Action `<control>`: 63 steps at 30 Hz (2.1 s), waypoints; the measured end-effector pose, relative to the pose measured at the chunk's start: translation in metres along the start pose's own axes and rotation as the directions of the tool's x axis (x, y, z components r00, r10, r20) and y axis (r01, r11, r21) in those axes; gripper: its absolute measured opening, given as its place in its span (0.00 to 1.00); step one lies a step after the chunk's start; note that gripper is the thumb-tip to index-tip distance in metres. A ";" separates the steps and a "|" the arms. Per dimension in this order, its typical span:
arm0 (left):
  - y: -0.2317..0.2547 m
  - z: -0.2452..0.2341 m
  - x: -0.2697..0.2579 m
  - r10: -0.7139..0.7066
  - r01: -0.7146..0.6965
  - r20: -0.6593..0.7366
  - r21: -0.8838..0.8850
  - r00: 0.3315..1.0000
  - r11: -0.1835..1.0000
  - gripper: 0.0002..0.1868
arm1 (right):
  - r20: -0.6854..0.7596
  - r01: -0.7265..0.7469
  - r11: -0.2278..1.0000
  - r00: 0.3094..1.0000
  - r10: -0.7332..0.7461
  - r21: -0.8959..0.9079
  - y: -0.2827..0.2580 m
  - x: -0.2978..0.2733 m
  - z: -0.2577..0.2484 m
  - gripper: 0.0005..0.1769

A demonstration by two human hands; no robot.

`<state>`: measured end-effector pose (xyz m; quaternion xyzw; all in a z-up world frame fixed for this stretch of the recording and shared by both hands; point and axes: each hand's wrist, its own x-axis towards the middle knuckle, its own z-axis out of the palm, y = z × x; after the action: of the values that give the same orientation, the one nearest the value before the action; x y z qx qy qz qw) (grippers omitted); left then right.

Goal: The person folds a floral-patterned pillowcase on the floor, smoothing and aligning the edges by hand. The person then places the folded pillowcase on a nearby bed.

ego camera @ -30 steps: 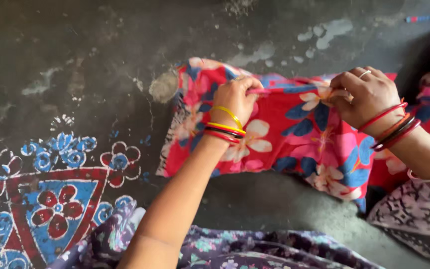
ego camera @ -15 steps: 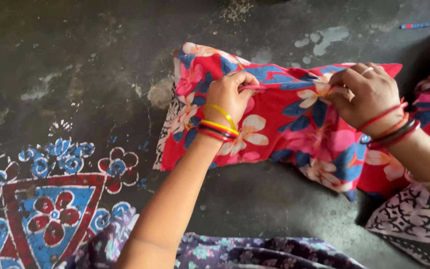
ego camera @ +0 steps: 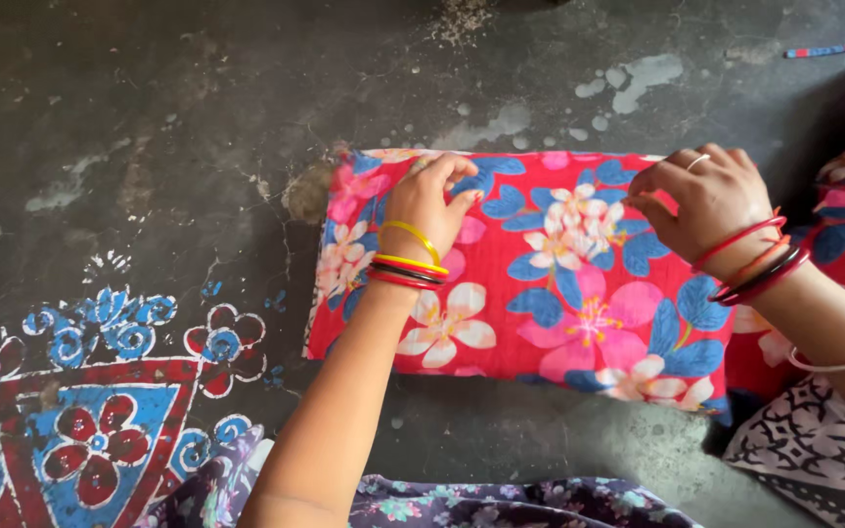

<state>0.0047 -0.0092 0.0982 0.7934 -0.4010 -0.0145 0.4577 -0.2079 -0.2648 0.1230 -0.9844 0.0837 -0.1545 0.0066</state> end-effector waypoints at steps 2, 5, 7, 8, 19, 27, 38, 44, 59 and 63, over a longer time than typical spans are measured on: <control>-0.016 0.005 -0.006 -0.078 0.075 0.088 0.038 0.993 0.996 0.16 | 0.110 -0.012 1.000 0.994 0.014 -0.022 0.004 -0.004 0.011 0.13; -0.030 0.015 -0.014 -0.095 0.043 0.254 0.203 0.962 0.978 0.25 | 0.379 -0.126 0.989 0.914 0.144 -0.072 0.006 -0.005 0.026 0.30; -0.030 0.032 -0.019 -0.107 -0.013 0.337 0.334 0.935 0.942 0.40 | 0.527 -0.159 0.973 0.820 0.224 -0.167 0.006 -0.007 0.040 0.42; -0.028 0.042 -0.021 -0.117 -0.045 0.377 0.395 0.919 0.918 0.47 | 0.573 -0.136 0.964 0.781 0.247 -0.230 0.005 -0.008 0.051 0.47; -0.009 0.143 -0.026 0.021 -0.210 0.459 0.364 0.888 0.907 0.23 | 0.557 -0.077 0.971 0.808 0.193 -0.225 -0.003 -0.019 0.108 0.30; -0.016 0.249 -0.032 0.266 -0.312 0.186 0.294 0.946 0.903 0.29 | 0.558 -0.122 0.977 0.805 0.202 -0.177 0.050 -0.055 0.109 0.41; -0.009 0.242 -0.008 -0.026 -0.127 0.416 0.335 0.909 0.934 0.10 | 0.454 -0.276 0.956 0.842 0.289 -0.096 0.039 -0.057 0.119 0.21; 0.039 0.152 0.005 0.218 -0.223 0.156 0.021 0.963 0.974 0.06 | 0.261 -0.223 0.972 0.937 0.233 -0.066 0.029 -0.037 0.024 0.16; 0.054 0.107 0.015 0.224 -0.232 0.093 0.088 0.970 0.969 0.03 | -0.093 0.006 0.996 0.996 -0.015 -0.091 0.004 -0.016 -0.019 0.11; 0.060 0.119 0.016 0.306 -0.305 0.010 0.101 0.952 0.947 0.05 | -0.014 -0.017 0.996 1.000 0.016 -0.088 0.005 -0.006 -0.018 0.12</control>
<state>-0.0678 -0.1203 0.0789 0.7439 -0.5181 0.0792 0.4146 -0.2196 -0.2688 0.1386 -0.9820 0.0985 -0.1570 -0.0361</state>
